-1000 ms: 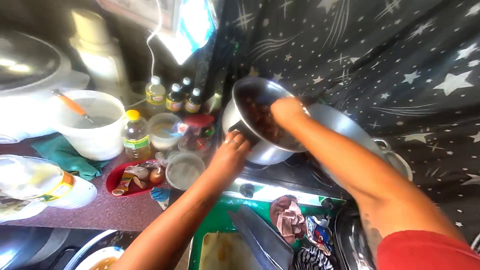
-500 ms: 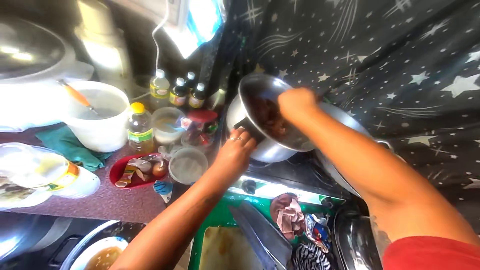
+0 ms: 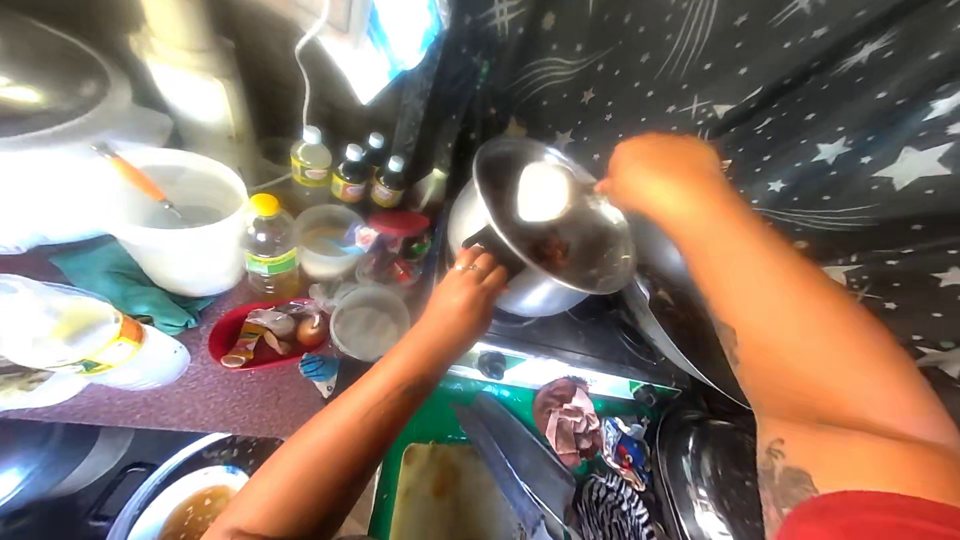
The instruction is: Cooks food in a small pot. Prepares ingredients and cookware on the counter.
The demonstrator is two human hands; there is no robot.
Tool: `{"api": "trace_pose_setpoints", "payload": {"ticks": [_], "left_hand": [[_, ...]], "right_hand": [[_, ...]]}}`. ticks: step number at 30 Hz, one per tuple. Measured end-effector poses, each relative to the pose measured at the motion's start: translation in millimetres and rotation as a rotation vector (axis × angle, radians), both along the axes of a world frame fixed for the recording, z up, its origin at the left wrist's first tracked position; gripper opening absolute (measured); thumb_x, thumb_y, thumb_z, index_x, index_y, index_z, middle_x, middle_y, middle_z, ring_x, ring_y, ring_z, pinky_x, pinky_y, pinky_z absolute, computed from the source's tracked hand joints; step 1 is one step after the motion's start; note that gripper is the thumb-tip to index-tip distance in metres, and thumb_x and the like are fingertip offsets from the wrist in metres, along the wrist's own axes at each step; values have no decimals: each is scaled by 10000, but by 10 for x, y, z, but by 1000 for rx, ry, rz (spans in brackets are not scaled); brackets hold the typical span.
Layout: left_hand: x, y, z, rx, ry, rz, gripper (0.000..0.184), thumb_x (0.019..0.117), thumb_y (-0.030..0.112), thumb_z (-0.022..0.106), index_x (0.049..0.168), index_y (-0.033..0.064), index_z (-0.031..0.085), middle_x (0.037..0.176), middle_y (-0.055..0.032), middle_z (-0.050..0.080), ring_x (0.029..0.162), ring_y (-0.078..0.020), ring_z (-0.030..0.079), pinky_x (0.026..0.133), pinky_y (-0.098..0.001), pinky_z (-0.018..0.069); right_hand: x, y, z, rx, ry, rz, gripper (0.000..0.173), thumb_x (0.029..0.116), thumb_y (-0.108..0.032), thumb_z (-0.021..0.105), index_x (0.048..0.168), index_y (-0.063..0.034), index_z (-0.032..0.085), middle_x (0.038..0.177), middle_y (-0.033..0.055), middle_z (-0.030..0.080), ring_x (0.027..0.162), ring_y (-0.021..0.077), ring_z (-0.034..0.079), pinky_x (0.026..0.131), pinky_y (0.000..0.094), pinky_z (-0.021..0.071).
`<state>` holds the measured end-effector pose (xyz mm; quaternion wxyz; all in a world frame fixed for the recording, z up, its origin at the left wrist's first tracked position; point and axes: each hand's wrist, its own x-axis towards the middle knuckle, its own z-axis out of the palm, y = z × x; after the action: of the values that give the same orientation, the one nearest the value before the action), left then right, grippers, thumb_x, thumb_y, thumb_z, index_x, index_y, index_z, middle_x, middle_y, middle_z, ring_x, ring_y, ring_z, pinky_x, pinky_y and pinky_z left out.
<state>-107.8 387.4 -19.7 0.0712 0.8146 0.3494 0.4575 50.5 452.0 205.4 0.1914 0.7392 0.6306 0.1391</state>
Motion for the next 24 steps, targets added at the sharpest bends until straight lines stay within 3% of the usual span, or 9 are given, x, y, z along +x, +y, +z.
{"api": "trace_pose_setpoints", "payload": {"ticks": [2, 7, 11, 14, 16, 19, 24], "left_hand": [[9, 2, -1, 13, -2, 12, 141, 989, 83, 591, 931, 5, 693, 1009, -166, 679, 1166, -365, 628, 1087, -503, 457], [8, 2, 31, 12, 60, 54, 151, 995, 102, 592, 930, 15, 698, 1009, -157, 675, 1150, -346, 629, 1088, -486, 455], [6, -13, 54, -1, 64, 33, 130, 991, 95, 608, 940, 20, 701, 1024, -154, 680, 1157, -343, 631, 1097, -494, 451], [10, 5, 40, 9, 21, 6, 131, 984, 82, 600, 918, 21, 694, 1010, -149, 675, 1149, -333, 627, 1083, -463, 461], [3, 5, 4, 20, -16, -4, 147, 974, 100, 590, 904, 23, 695, 1011, -150, 679, 1151, -337, 631, 1087, -469, 463], [17, 29, -53, 39, -60, -10, 199, 986, 153, 572, 889, 32, 696, 1006, -138, 671, 1149, -327, 621, 1061, -445, 475], [-7, 90, -75, 27, -40, -27, 220, 1018, 158, 547, 917, 37, 701, 1009, -124, 682, 1163, -301, 625, 1093, -436, 455]], "right_hand": [[2, 85, -29, -5, 120, 14, 397, 1002, -373, 656, 967, 17, 719, 1049, 298, 692, 1035, 510, 660, 799, 744, 480], [408, 434, -895, -186, 336, -66, 439, 1002, -361, 660, 1023, 74, 712, 1130, 298, 679, 1117, 463, 649, 935, 702, 481], [964, 276, -814, -221, 170, -120, 445, 975, -356, 709, 993, 89, 716, 1109, 326, 680, 1107, 504, 647, 917, 732, 480], [796, -32, -405, -153, -74, -191, 331, 952, -269, 720, 968, 60, 699, 1071, 309, 687, 1044, 504, 665, 807, 714, 509], [702, -61, -342, -80, -104, -177, 258, 976, -178, 667, 967, 80, 687, 1071, 320, 683, 1041, 517, 664, 790, 701, 514], [702, 140, -594, -12, -84, -212, 183, 967, -53, 598, 995, 114, 669, 1099, 326, 675, 1055, 512, 664, 783, 685, 517], [694, 728, -1051, -48, 109, -286, 335, 920, -177, 700, 1142, 73, 672, 1233, 297, 656, 1165, 472, 637, 907, 685, 501]]}}
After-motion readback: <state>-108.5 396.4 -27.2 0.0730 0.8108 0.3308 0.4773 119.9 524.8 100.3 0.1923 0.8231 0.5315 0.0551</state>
